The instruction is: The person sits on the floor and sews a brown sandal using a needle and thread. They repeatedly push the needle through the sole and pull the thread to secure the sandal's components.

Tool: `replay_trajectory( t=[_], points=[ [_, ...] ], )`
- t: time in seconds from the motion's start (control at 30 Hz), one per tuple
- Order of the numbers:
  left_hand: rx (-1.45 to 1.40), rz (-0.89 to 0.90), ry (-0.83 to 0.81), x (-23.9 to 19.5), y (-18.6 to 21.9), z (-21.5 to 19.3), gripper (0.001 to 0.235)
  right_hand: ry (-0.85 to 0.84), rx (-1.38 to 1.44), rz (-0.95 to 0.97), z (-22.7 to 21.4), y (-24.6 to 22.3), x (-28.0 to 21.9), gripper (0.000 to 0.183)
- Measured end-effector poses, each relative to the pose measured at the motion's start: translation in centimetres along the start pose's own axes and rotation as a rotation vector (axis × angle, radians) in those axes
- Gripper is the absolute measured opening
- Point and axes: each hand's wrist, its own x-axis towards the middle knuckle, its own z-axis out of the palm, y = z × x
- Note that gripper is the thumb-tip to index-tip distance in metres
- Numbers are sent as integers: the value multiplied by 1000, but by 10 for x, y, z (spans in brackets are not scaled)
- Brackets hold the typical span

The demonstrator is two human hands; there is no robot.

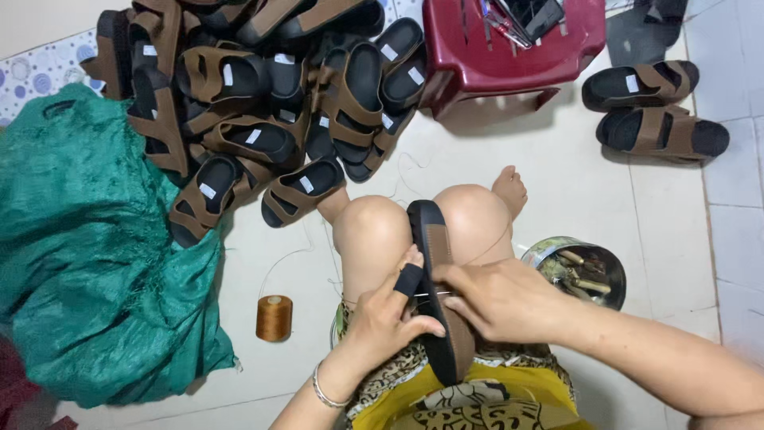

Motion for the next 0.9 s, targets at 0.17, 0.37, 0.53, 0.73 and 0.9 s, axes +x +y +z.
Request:
replay_trajectory(
  t=[0.17,0.37,0.53,0.73,0.9],
  points=[
    [-238,-166,22,-4,23,-33,26,186,83,-116,25,29,-16,48],
    [-1054,-585,-60,-6,21,-28,16,412,65,-245,32,27,-19,46],
    [-348,-604,-272,8,40,-13,30,558,-28,-330,26,26,-25,46],
    [-328,-535,-98,-9,23,-18,20,-85,-17,234,-39,46,-60,56],
    [-654,-546,302,-35,6,-13,14,34,345,312,5,78,-70,72]
  ],
)
